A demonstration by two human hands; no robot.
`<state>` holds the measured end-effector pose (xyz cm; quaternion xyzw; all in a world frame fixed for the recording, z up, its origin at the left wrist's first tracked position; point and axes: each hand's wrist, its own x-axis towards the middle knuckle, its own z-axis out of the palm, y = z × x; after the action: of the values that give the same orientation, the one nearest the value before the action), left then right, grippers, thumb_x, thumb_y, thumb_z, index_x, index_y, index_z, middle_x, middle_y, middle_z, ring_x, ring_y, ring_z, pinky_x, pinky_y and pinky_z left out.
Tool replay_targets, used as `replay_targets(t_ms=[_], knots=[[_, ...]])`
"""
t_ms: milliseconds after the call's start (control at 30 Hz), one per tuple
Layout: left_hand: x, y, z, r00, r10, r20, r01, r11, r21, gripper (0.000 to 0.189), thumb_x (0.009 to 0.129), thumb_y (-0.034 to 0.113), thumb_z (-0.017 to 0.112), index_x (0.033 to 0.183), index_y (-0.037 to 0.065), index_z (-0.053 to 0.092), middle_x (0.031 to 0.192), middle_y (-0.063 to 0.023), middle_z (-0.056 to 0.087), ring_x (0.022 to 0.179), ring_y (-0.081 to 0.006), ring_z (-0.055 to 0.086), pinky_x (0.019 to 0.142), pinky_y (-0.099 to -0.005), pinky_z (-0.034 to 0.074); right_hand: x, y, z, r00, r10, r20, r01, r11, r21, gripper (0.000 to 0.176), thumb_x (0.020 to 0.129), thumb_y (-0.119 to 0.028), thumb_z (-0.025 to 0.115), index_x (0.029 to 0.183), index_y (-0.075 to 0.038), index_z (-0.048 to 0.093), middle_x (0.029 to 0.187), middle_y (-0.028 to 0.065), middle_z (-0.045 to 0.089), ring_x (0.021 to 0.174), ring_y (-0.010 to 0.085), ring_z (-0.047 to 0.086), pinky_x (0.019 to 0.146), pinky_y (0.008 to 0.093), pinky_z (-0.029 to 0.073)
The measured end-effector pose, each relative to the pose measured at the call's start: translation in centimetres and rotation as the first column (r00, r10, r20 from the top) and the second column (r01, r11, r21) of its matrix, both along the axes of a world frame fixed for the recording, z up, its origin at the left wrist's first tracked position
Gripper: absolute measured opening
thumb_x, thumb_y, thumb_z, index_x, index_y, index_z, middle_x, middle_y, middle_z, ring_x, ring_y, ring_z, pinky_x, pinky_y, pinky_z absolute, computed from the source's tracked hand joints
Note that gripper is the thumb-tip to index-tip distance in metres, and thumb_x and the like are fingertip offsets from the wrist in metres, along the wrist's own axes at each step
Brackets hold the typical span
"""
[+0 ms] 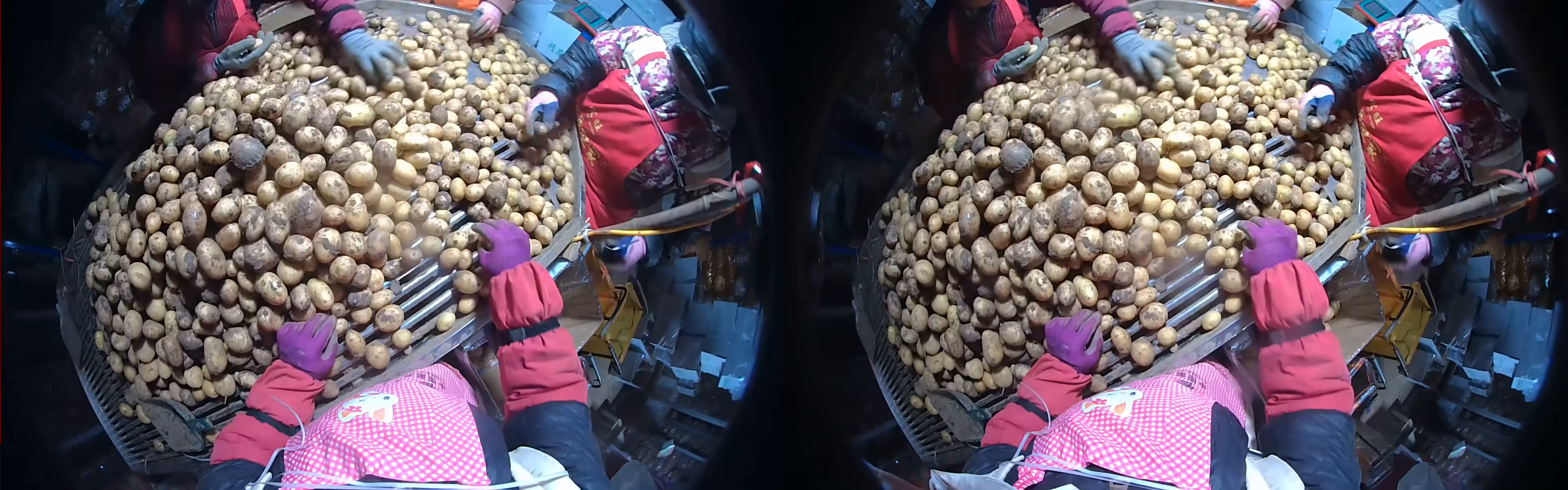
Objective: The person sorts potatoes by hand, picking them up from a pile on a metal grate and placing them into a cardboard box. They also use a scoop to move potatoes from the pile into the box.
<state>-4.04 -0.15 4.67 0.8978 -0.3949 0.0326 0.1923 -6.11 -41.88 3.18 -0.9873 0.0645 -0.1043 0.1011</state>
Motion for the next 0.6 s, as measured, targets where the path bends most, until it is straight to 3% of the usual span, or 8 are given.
replay_targets(t_ms=[33, 133, 167, 267, 300, 367, 533, 600], knots=[[0.0, 0.1, -0.1, 1.0, 0.002, -0.013, -0.002, 1.0, 0.021, 0.031, 0.072, 0.014, 0.071, 0.102, 0.007, 0.071, 0.094, -0.0095, 0.068, 0.068, -0.028, 0.064, 0.06, -0.0414, 0.046, 0.9, 0.3, -0.6, 0.965, -0.052, -0.257, 0.042, 0.998, -0.046, 0.035, 0.075, -0.022, 0.067, 0.11, -0.018, 0.07, 0.101, 0.0086, 0.072, 0.094, 0.0307, 0.068, 0.085, 0.0438, 0.054], [0.1, 0.0, -0.1, 1.0, 0.0, -0.026, 0.0, 1.0, 0.021, 0.031, 0.072, 0.014, 0.071, 0.102, 0.007, 0.072, 0.095, -0.009, 0.068, 0.066, -0.0278, 0.062, 0.059, -0.0412, 0.045, 3.5, 0.8, -0.5, 0.775, -0.185, -0.604, 0.214, 0.976, -0.025, 0.041, 0.072, -0.026, 0.069, 0.112, -0.022, 0.069, 0.105, 0.0064, 0.07, 0.097, 0.03, 0.066, 0.084, 0.0418, 0.053], [0.1, 0.0, 0.1, 1.0, 0.008, -0.025, -0.007, 0.999, 0.033, 0.031, 0.072, 0.014, 0.071, 0.102, 0.007, 0.072, 0.095, -0.0089, 0.068, 0.066, -0.0279, 0.062, 0.059, -0.0412, 0.045, 3.9, 0.6, -0.8, 0.773, -0.221, -0.594, 0.288, 0.957, 0.019, 0.041, 0.071, -0.022, 0.07, 0.113, -0.023, 0.068, 0.103, 0.0059, 0.07, 0.094, 0.0303, 0.066, 0.082, 0.0407, 0.053], [0.1, -0.5, 0.3, 1.0, 0.013, -0.007, -0.012, 0.999, 0.042, 0.031, 0.071, 0.014, 0.072, 0.102, 0.008, 0.072, 0.095, -0.0083, 0.068, 0.065, -0.0279, 0.061, 0.059, -0.0413, 0.044, 5.0, 1.1, -1.3, 0.974, 0.043, -0.225, -0.007, 0.987, 0.159, 0.039, 0.073, -0.019, 0.071, 0.112, -0.023, 0.069, 0.1, 0.0066, 0.071, 0.089, 0.0325, 0.067, 0.081, 0.0424, 0.054], [0.0, -0.4, 0.2, 1.0, 0.015, 0.011, -0.015, 0.999, 0.04, 0.031, 0.071, 0.014, 0.072, 0.102, 0.008, 0.072, 0.096, -0.008, 0.068, 0.065, -0.0278, 0.06, 0.059, -0.0413, 0.044, 6.0, 1.4, -1.4, 0.936, 0.154, -0.316, -0.131, 0.987, 0.093, 0.037, 0.078, -0.017, 0.071, 0.114, -0.021, 0.069, 0.1, 0.0066, 0.072, 0.086, 0.0265, 0.069, 0.079, 0.0383, 0.054], [-0.1, -0.4, 0.2, 1.0, 0.026, 0.015, -0.026, 0.999, 0.044, 0.031, 0.071, 0.014, 0.072, 0.101, 0.009, 0.072, 0.096, -0.0067, 0.068, 0.066, -0.027, 0.06, 0.059, -0.0417, 0.044, 7.1, 2.0, -1.4, 0.867, 0.232, -0.441, -0.206, 0.973, 0.107, 0.036, 0.079, -0.017, 0.071, 0.114, -0.019, 0.068, 0.099, 0.0061, 0.071, 0.086, 0.0245, 0.068, 0.078, 0.0367, 0.054], [-0.3, -0.2, -0.2, 0.999, 0.025, 0.025, -0.026, 0.999, 0.034, 0.031, 0.071, 0.014, 0.073, 0.101, 0.01, 0.073, 0.097, -0.0065, 0.068, 0.066, -0.0267, 0.06, 0.06, -0.0414, 0.045, 7.1, 2.1, -1.1, 0.865, 0.143, -0.48, 0.041, 0.935, 0.352, 0.033, 0.081, -0.019, 0.071, 0.114, -0.015, 0.068, 0.098, 0.0051, 0.07, 0.084, 0.0193, 0.068, 0.076, 0.0325, 0.054], [-0.1, -0.1, -0.3, 0.999, 0.028, 0.029, -0.028, 0.999, 0.028, 0.03, 0.072, 0.015, 0.072, 0.101, 0.01, 0.073, 0.097, -0.0067, 0.068, 0.066, -0.0271, 0.06, 0.06, -0.042, 0.045, 5.8, 1.9, -1.2, 0.932, 0.009, -0.363, 0.235, 0.747, 0.622, 0.032, 0.082, -0.019, 0.071, 0.114, -0.013, 0.068, 0.097, 0.0047, 0.07, 0.084, 0.0172, 0.067, 0.075, 0.0308, 0.053]])
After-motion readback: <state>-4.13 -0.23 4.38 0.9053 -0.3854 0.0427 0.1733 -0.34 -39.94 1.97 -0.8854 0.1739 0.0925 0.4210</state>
